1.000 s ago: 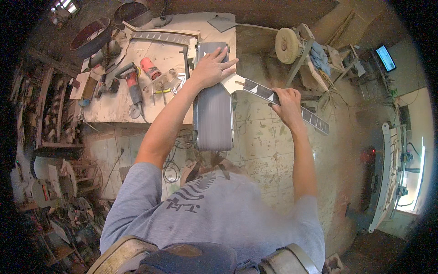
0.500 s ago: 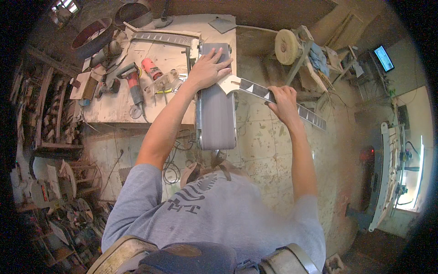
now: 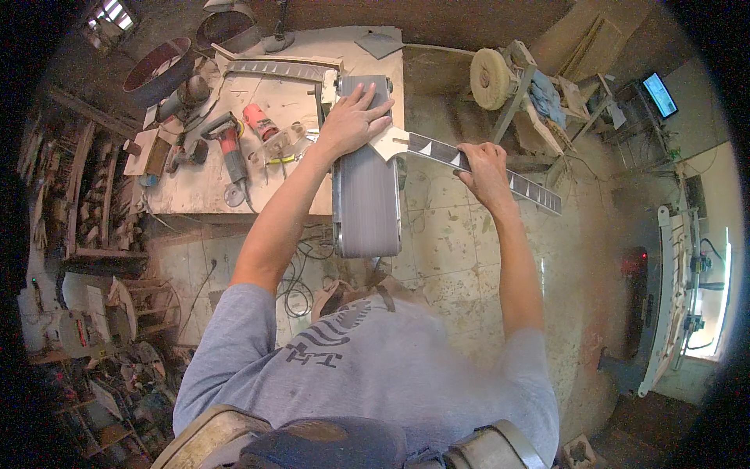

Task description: The person measures the thickness of a guitar neck using a caliper and sands the headstock and neck on a belt sander, rotating the object to reach different sides.

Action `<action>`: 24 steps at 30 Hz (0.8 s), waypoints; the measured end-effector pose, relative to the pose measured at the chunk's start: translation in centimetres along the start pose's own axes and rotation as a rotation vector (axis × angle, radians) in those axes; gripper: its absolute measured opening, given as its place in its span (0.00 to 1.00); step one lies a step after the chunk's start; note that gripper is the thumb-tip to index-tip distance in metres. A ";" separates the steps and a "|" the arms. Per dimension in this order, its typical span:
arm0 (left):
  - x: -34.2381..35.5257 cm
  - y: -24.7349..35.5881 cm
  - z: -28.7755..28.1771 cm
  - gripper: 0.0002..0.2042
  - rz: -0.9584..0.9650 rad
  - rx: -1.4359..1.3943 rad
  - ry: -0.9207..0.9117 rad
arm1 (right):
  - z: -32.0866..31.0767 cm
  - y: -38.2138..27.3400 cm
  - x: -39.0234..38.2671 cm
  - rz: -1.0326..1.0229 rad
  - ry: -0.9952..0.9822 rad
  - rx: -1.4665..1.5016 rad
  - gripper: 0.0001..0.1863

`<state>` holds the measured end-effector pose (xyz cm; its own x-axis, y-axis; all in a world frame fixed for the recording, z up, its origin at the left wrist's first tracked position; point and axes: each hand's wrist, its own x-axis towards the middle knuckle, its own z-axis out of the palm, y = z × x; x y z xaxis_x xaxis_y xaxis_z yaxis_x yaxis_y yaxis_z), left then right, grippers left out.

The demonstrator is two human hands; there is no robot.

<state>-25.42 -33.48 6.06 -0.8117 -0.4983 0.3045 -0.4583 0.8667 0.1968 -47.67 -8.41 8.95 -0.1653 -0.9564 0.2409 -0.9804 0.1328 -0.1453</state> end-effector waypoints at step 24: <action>-0.1 0.3 0.6 0.29 -0.109 0.013 0.017 | -0.2 1.5 2.4 -0.065 -0.054 -0.019 0.31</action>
<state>-25.71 -33.17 5.57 -0.7508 -0.5897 0.2975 -0.5483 0.8076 0.2173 -49.53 -10.41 9.50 -0.0961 -0.9757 0.1968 -0.9908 0.0748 -0.1130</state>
